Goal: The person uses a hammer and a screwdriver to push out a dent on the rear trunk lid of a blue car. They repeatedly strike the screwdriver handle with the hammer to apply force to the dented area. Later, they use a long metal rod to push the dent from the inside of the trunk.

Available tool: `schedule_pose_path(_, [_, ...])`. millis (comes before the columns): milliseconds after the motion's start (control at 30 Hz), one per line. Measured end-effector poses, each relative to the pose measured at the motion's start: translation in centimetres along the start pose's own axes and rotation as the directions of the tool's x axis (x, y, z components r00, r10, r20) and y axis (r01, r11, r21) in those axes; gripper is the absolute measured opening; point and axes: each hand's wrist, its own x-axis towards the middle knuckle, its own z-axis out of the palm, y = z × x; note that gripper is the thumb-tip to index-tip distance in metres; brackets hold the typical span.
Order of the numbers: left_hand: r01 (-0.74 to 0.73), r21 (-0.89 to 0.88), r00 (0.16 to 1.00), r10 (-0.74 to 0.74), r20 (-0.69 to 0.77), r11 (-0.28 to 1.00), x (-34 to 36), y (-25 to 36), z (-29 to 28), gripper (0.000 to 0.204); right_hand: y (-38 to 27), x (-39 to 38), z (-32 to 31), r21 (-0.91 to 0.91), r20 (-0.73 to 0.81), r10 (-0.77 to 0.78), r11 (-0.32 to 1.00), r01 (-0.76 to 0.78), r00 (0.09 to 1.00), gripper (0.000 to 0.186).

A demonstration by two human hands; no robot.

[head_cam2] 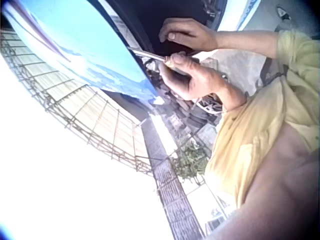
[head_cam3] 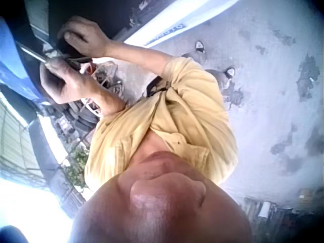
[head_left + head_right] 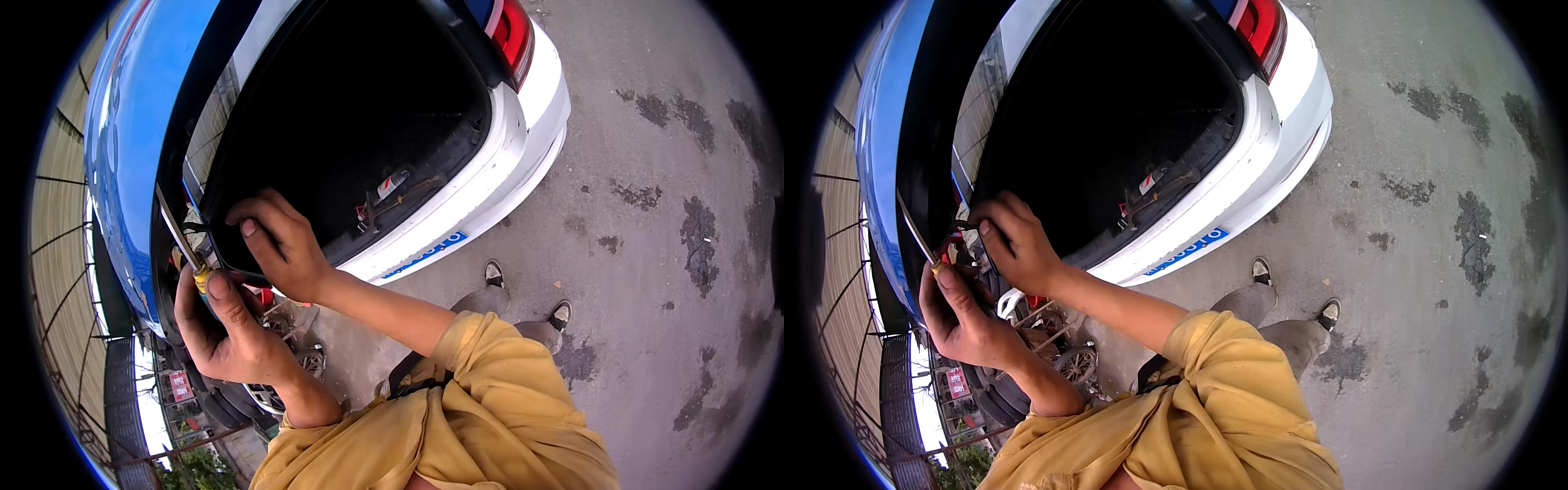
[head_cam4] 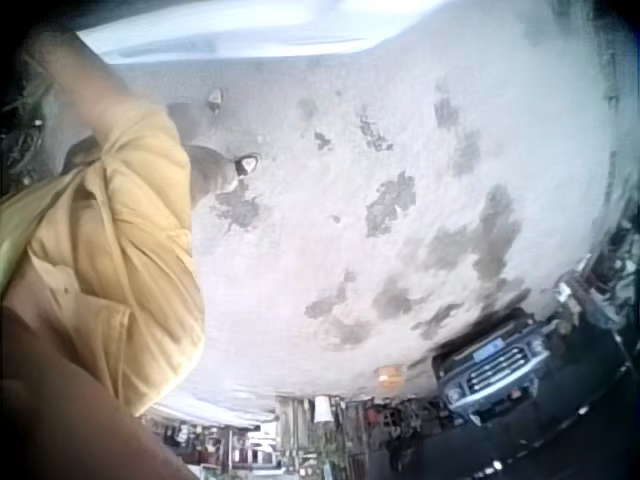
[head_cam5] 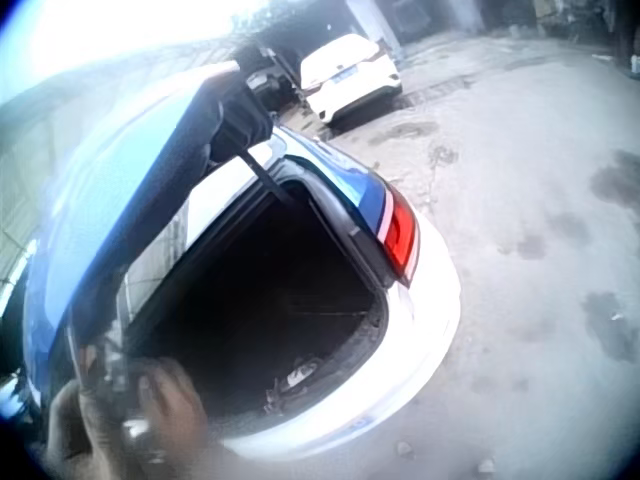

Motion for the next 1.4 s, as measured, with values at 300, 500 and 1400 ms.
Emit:
schedule_pose_path(300, [0.017,0.305,0.992,-0.055,0.116,0.952,3.4,-0.2,-1.6,0.022,21.3,-7.2,-20.7,-0.889,0.331,0.653,-0.024,0.456,0.681,0.034])
schedule_pose_path(500, [-0.094,0.320,0.989,0.052,0.138,0.943,5.1,2.0,-1.0,0.024,21.9,-6.6,-27.1,-0.806,0.385,0.692,-0.070,0.588,0.611,0.026])
schedule_pose_path(1400, [0.125,0.018,0.941,-0.124,0.314,0.992,-1.9,-0.7,-0.4,0.025,-12.1,6.4,-7.2,-0.131,-0.123,-0.056,0.991,0.040,0.991,0.051])
